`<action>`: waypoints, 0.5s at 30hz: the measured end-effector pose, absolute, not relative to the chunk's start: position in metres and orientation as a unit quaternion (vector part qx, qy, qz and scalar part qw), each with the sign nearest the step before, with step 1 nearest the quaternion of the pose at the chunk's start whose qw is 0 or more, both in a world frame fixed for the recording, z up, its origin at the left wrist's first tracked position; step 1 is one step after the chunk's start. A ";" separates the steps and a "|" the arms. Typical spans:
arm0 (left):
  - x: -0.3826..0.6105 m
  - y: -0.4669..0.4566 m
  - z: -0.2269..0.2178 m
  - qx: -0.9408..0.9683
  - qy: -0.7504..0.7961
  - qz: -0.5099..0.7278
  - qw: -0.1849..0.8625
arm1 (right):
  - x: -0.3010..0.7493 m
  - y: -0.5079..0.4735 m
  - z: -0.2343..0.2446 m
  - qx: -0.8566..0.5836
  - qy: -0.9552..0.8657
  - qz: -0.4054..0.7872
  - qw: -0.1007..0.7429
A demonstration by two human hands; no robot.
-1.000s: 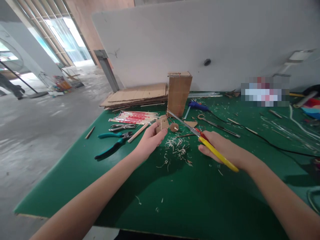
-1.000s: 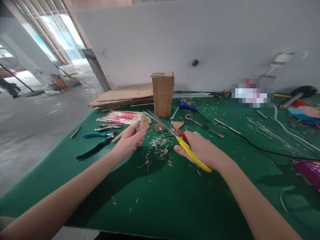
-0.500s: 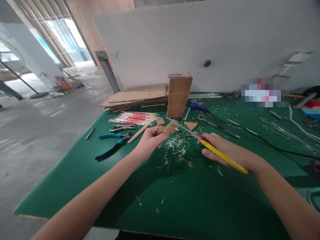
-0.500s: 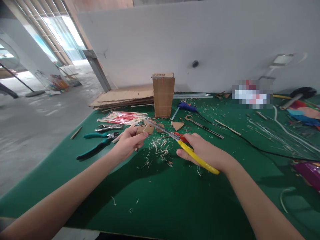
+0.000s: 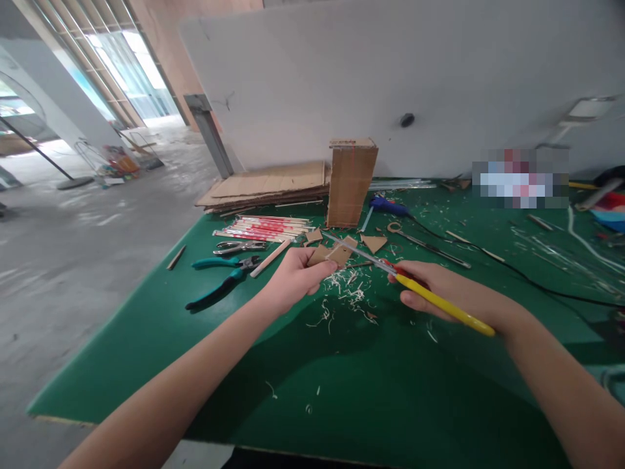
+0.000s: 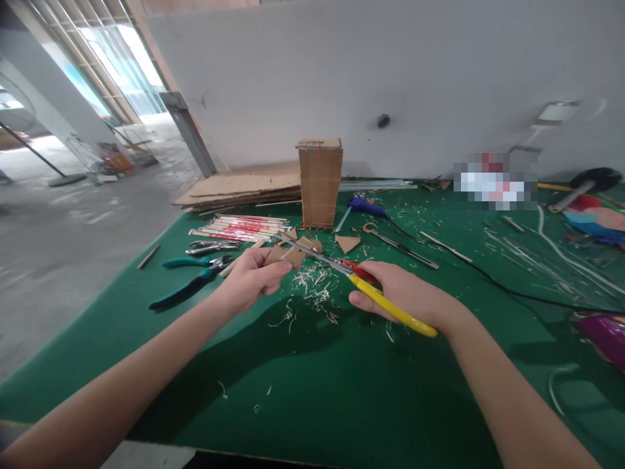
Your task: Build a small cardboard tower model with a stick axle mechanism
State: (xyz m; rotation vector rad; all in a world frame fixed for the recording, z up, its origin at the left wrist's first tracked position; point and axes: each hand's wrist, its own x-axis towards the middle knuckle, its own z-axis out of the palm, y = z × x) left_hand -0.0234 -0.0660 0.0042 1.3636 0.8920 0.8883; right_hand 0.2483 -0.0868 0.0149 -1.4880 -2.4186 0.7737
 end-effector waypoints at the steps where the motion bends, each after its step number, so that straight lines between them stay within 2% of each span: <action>1: -0.023 -0.066 0.004 0.588 0.385 0.383 0.599 | 0.248 -0.087 0.015 -0.501 -0.818 0.264 0.101; 15: -0.022 -0.067 0.002 0.582 0.379 0.395 0.601 | 0.248 -0.092 0.024 -0.477 -0.822 0.300 0.085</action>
